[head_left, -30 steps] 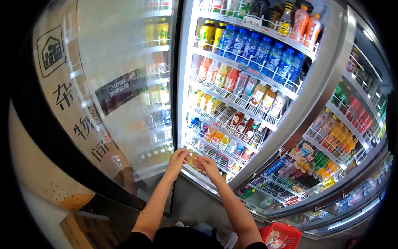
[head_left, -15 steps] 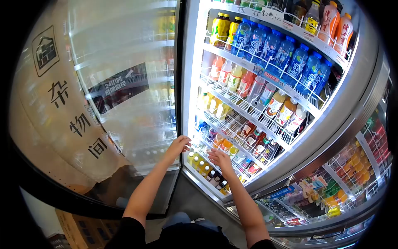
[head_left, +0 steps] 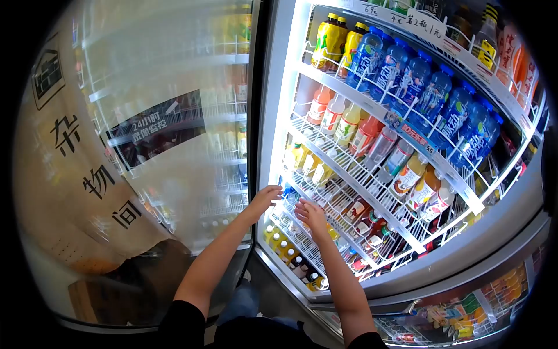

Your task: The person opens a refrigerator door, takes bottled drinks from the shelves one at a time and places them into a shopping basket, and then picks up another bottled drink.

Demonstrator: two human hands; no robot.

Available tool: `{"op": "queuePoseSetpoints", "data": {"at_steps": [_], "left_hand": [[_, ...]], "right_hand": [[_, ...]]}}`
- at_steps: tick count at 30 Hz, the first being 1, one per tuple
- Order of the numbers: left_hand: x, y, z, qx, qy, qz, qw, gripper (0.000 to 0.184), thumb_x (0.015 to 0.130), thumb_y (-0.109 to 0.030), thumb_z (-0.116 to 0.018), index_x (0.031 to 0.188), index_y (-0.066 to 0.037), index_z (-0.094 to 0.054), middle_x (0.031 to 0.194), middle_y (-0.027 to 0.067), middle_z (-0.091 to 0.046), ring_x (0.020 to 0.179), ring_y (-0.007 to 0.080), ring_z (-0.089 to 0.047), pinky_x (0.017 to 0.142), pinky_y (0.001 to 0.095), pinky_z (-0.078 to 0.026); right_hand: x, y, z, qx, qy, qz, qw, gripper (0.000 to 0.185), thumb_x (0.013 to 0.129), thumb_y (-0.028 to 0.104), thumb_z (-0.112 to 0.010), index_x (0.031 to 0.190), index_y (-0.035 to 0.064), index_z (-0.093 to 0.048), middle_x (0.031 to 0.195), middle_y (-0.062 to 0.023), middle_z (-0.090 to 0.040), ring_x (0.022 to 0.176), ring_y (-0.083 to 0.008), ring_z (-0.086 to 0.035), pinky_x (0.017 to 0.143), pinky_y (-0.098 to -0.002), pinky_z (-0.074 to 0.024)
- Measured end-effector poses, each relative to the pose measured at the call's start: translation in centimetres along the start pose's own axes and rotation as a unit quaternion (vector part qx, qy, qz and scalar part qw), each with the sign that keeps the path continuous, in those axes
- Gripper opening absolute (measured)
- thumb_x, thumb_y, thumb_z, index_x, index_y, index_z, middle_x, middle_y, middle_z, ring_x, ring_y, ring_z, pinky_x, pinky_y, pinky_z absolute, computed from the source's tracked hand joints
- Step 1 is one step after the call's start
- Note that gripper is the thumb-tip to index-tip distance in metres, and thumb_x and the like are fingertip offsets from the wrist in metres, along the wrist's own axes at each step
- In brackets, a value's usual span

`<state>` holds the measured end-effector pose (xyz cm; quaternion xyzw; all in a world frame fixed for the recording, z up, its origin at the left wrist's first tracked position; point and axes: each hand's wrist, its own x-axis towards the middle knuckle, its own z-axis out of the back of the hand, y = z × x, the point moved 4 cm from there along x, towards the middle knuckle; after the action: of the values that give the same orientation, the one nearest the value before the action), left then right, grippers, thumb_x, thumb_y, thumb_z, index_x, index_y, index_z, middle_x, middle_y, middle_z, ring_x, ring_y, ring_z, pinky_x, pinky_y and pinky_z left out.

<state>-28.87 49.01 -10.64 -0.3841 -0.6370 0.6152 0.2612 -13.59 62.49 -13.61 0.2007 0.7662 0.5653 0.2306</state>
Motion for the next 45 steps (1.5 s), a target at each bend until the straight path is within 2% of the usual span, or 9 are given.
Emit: {"op": "queuePoseSetpoints", "data": {"at_steps": [6, 7, 18, 24, 29, 32, 39, 44, 45], "left_hand": [[13.2, 0.1, 1.2, -0.015, -0.078, -0.086, 0.993, 0.04, 0.097, -0.023, -0.047, 0.132, -0.004, -0.053, 0.113, 0.0068, -0.061, 0.097, 0.0125, -0.058, 0.08, 0.0271, -0.047], [15.4, 0.4, 1.4, -0.019, -0.08, -0.056, 0.995, 0.042, 0.098, -0.024, -0.047, 0.135, -0.004, -0.051, 0.131, 0.0085, -0.056, 0.122, 0.0184, -0.05, 0.099, 0.0362, -0.04], [33.6, 7.4, 3.3, 0.188, -0.059, -0.038, 0.98, 0.068, 0.095, -0.018, -0.038, 0.156, -0.01, -0.007, 0.152, 0.0202, -0.029, 0.139, 0.029, -0.032, 0.111, 0.0346, -0.027], [30.2, 5.5, 2.9, 0.161, -0.109, -0.1, 0.976, 0.069, 0.081, -0.005, -0.05, 0.148, -0.005, -0.031, 0.135, 0.0229, -0.05, 0.129, 0.034, -0.046, 0.107, 0.0366, -0.036], [25.8, 2.0, 1.5, 0.08, -0.084, -0.086, 0.99, 0.063, 0.079, 0.004, -0.046, 0.141, -0.008, -0.039, 0.134, 0.0239, -0.05, 0.129, 0.0352, -0.045, 0.106, 0.0374, -0.037], [22.9, 0.9, 1.6, 0.084, -0.084, -0.11, 0.987, 0.057, 0.08, 0.006, -0.043, 0.135, -0.007, -0.043, 0.133, 0.0238, -0.05, 0.128, 0.0366, -0.046, 0.101, 0.0388, -0.042], [14.2, 0.5, 1.8, 0.136, -0.13, -0.247, 0.951, 0.055, 0.087, 0.004, -0.056, 0.138, -0.005, -0.038, 0.135, 0.0138, -0.043, 0.128, 0.0236, -0.046, 0.103, 0.0367, -0.043], [6.7, 0.4, 0.8, 0.202, -0.117, -0.285, 0.93, 0.063, 0.087, -0.011, -0.066, 0.144, -0.006, -0.04, 0.112, 0.0146, -0.048, 0.106, 0.0256, -0.054, 0.095, 0.0339, -0.046], [4.8, 0.1, 0.2, 0.164, -0.12, -0.315, 0.927, 0.066, 0.088, -0.023, -0.068, 0.146, -0.007, -0.039, 0.104, 0.0126, -0.047, 0.1, 0.0236, -0.053, 0.094, 0.0322, -0.045]], "right_hand": [[11.7, 0.3, 0.4, 0.007, -0.022, 0.028, 0.999, 0.039, 0.099, 0.018, -0.045, 0.134, 0.004, -0.051, 0.126, -0.0128, -0.06, 0.11, -0.0208, -0.06, 0.089, -0.0326, -0.0506], [13.6, 0.6, 0.4, -0.005, -0.044, 0.041, 0.998, 0.039, 0.098, 0.018, -0.045, 0.134, 0.0034, -0.051, 0.123, -0.0104, -0.061, 0.104, -0.0188, -0.06, 0.087, -0.0316, -0.0502], [28.8, -1.1, 0.8, -0.121, -0.054, 0.028, 0.991, 0.053, 0.092, 0.007, -0.045, 0.145, 0.0084, -0.038, 0.129, 0.0003, -0.057, 0.102, -0.0111, -0.054, 0.077, -0.0237, -0.0431], [29.1, -3.2, 0.3, -0.095, -0.045, 0.132, 0.986, 0.061, 0.082, -0.006, -0.04, 0.142, 0.0017, -0.039, 0.138, -0.008, -0.051, 0.119, -0.0171, -0.051, 0.094, -0.0254, -0.0406], [23.6, 0.1, -2.8, 0.011, -0.008, 0.163, 0.987, 0.08, 0.075, -0.013, -0.034, 0.152, -0.0021, -0.017, 0.156, -0.0194, -0.025, 0.147, -0.0253, -0.02, 0.119, -0.0326, -0.0151], [21.9, -1.4, -2.6, -0.076, -0.006, 0.179, 0.981, 0.069, 0.087, -0.008, -0.038, 0.153, 0.0009, -0.017, 0.157, -0.0168, -0.025, 0.146, -0.0256, -0.025, 0.106, -0.0284, -0.0317], [12.2, 2.9, -5.0, -0.138, -0.02, 0.184, 0.973, 0.062, 0.091, -0.005, -0.043, 0.15, -0.0007, -0.026, 0.152, -0.0165, -0.035, 0.14, -0.0227, -0.035, 0.112, -0.031, -0.0281], [5.6, 5.8, -4.7, -0.268, -0.028, 0.12, 0.955, 0.053, 0.089, -0.001, -0.047, 0.142, 0.0016, -0.045, 0.134, -0.0131, -0.057, 0.117, -0.0157, -0.056, 0.092, -0.0269, -0.0466], [4.4, 6.3, -5.1, -0.24, -0.027, 0.233, 0.942, 0.047, 0.092, 0.004, -0.052, 0.139, 0.0047, -0.051, 0.125, -0.0107, -0.061, 0.105, -0.0131, -0.059, 0.081, -0.0253, -0.0502]]}}
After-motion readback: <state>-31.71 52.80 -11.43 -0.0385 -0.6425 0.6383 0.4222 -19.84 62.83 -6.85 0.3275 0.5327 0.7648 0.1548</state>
